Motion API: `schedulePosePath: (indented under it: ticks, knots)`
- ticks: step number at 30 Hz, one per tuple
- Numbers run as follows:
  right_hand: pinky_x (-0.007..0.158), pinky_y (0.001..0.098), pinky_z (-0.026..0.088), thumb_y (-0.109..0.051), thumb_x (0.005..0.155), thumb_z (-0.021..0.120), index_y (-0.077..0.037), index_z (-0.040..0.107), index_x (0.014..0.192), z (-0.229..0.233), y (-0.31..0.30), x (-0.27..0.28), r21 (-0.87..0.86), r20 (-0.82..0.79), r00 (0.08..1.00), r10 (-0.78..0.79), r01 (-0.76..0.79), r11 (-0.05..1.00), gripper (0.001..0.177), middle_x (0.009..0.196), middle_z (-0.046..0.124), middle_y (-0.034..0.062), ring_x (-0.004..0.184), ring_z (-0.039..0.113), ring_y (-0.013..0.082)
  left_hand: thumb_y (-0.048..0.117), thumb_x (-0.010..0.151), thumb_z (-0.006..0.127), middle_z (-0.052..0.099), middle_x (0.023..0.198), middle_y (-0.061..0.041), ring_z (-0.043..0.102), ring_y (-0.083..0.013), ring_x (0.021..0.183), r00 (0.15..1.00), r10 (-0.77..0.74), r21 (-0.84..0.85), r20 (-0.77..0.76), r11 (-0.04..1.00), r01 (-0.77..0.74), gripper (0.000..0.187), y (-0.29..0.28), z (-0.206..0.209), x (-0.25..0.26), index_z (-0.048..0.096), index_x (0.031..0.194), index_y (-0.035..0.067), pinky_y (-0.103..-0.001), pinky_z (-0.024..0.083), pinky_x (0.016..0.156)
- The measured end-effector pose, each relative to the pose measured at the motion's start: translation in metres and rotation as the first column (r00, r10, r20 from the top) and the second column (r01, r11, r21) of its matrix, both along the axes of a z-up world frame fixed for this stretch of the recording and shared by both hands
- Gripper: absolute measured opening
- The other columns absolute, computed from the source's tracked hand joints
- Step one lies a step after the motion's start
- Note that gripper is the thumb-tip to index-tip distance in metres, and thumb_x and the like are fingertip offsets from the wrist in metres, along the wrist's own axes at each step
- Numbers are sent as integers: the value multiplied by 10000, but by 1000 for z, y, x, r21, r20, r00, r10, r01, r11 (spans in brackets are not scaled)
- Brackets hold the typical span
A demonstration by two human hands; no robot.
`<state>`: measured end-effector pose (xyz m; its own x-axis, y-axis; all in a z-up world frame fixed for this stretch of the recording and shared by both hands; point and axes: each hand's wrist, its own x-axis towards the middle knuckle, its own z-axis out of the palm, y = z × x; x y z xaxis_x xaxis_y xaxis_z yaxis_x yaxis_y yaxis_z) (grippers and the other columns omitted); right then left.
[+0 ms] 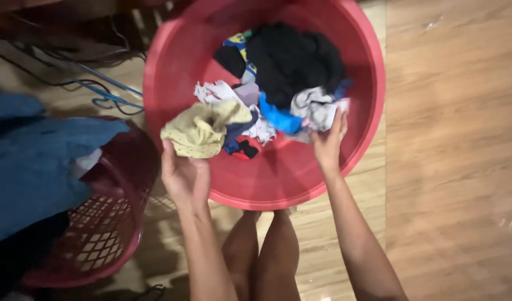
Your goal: Sorting various clothing items from a bucket and hanging them on a clothes rack using hangers and clips.
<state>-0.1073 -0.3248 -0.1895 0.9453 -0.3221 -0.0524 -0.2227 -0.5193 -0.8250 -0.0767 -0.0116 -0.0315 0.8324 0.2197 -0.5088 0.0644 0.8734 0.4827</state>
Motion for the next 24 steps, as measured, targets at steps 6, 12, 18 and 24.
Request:
schedulePosePath:
  ticks: [6,12,18,24]
  knots:
    - [1089,395,435,-59,901,693,-43,583,1401,4,32,-77,219,-395,919,13,81,972,512,1394,598,176,1288,550,272,332,944,664,606,1441,-69,569,-242,1341,995,-47,-155,85,986,60,495,-3,70,-12,620,1364,74,-429,409,1141]
    - [937,310,523,-48,920,683,-44,681,1284,85,72,-81,370,-491,851,187,10,929,364,1219,704,91,1077,663,187,300,974,686,731,1206,-102,647,-163,1150,749,-466,290,-471,720,630,393,8,78,-43,720,1218,-6,-305,445,1060]
    - [959,274,519,-51,988,612,-41,674,1279,248,78,-14,478,-251,945,209,-67,876,298,1219,734,78,1101,677,155,390,1026,547,745,1109,53,661,-93,1086,731,-371,464,-573,588,663,382,-14,161,-31,693,1182,73,-299,435,1018]
    - [917,269,494,59,887,446,-38,611,1369,397,92,41,610,78,853,516,-450,652,518,1422,595,95,1264,596,175,222,908,622,663,930,-66,650,-261,866,699,-567,887,-437,-145,437,160,-40,277,-24,722,888,98,-415,353,908]
